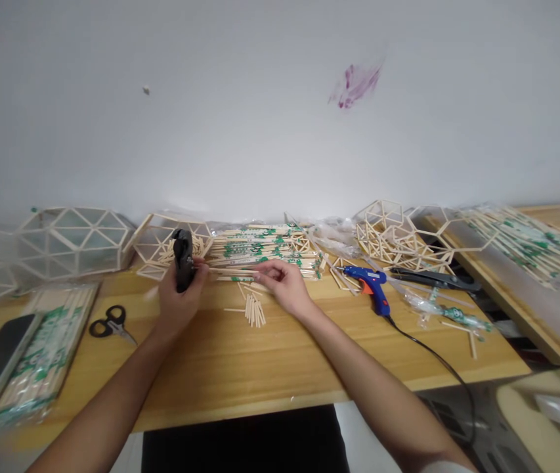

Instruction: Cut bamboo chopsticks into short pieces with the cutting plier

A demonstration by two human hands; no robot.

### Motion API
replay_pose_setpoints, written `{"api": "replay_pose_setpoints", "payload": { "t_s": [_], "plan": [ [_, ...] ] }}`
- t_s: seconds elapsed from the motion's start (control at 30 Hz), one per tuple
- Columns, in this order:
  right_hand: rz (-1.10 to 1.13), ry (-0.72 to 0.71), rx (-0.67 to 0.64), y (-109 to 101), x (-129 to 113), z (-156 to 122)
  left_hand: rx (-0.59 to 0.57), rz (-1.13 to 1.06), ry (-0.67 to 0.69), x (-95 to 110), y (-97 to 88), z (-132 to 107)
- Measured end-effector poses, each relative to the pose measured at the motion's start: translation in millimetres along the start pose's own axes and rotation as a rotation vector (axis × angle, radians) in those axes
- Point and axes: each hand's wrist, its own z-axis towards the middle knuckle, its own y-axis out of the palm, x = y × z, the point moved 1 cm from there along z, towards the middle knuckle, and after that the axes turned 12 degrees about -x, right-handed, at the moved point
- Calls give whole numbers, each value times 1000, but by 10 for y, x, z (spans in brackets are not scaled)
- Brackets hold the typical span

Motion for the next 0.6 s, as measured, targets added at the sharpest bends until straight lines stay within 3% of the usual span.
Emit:
{"api": "replay_pose_setpoints", "payload": {
  "t_s": [0.33, 0.43, 0.53, 0.6],
  "plan": [
    [-18, -17, 7, -17, 31, 2, 86, -134, -34, -50, 29, -23],
    [-363, -89, 15, -48, 68, -10, 109, -106, -21, -65, 17, -8],
    [-798, -187, -58, -70, 101, -23, 146, -38, -1, -67, 2, 5],
    [-931, -193, -108, -78, 124, -28, 171, 7, 15, -60, -11, 11]
  ]
}}
